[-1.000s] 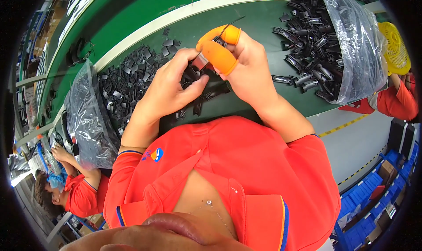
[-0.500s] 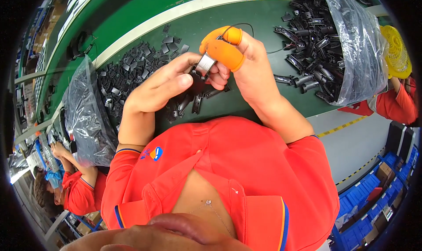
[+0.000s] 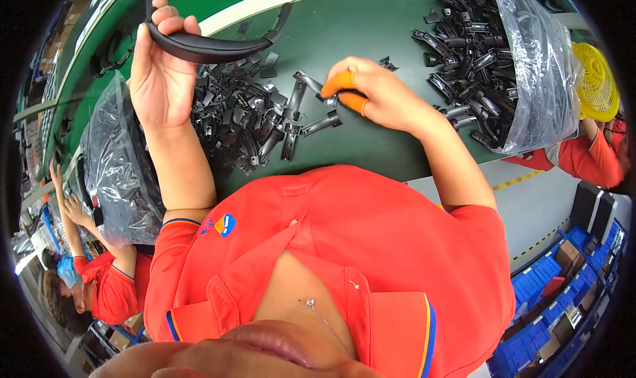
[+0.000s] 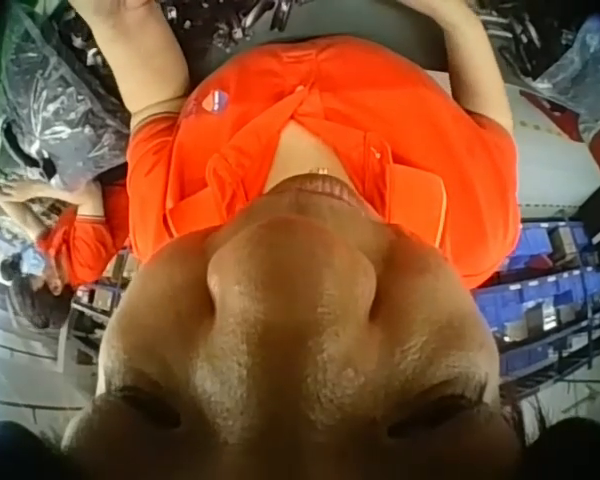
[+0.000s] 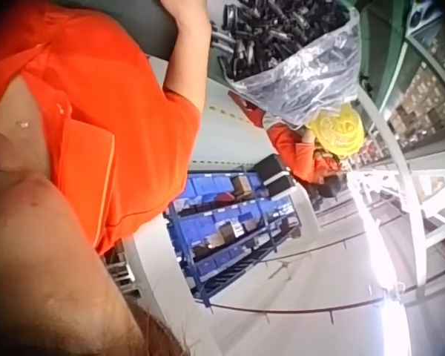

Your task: The person assembles small metal components onto curved black plastic parts by hand, taking the components from a storage bin and attaching them to the plastic parts.

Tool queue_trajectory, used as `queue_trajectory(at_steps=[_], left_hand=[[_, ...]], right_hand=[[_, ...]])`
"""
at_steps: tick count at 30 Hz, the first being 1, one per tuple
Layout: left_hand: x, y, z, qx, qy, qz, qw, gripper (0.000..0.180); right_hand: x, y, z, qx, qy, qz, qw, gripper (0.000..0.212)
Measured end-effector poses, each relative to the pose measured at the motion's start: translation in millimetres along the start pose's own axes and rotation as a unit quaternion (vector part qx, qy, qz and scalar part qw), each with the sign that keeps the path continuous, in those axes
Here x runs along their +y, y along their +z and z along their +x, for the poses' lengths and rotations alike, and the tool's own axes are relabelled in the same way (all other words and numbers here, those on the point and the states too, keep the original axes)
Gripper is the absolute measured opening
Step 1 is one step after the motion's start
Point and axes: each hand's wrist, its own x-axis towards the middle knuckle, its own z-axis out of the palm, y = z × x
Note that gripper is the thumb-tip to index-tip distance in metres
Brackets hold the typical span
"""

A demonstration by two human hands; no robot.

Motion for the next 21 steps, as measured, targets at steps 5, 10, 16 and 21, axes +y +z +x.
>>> queue_trajectory(at_steps=[5,10,16,21], left_hand=[[-15,3,0,0.053,-0.010,-0.006,0.998,0.033],[-37,30,-7,0.078,0.014,0.283,0.956,0.035],[-58,38,-19,0.052,-0.007,0.389,0.920,0.029],[-62,40,-22,0.042,-0.036,0.418,0.907,0.029]], right_hand=[[4,0,-3,-0.032,-0.051,-0.172,0.983,0.017],[6,1,-9,-0.005,-0.063,-0.180,0.982,0.017],[-35,3,4,0.241,0.077,0.214,0.943,0.018],[-65,3,26,0.334,-0.028,0.360,0.871,0.018]])
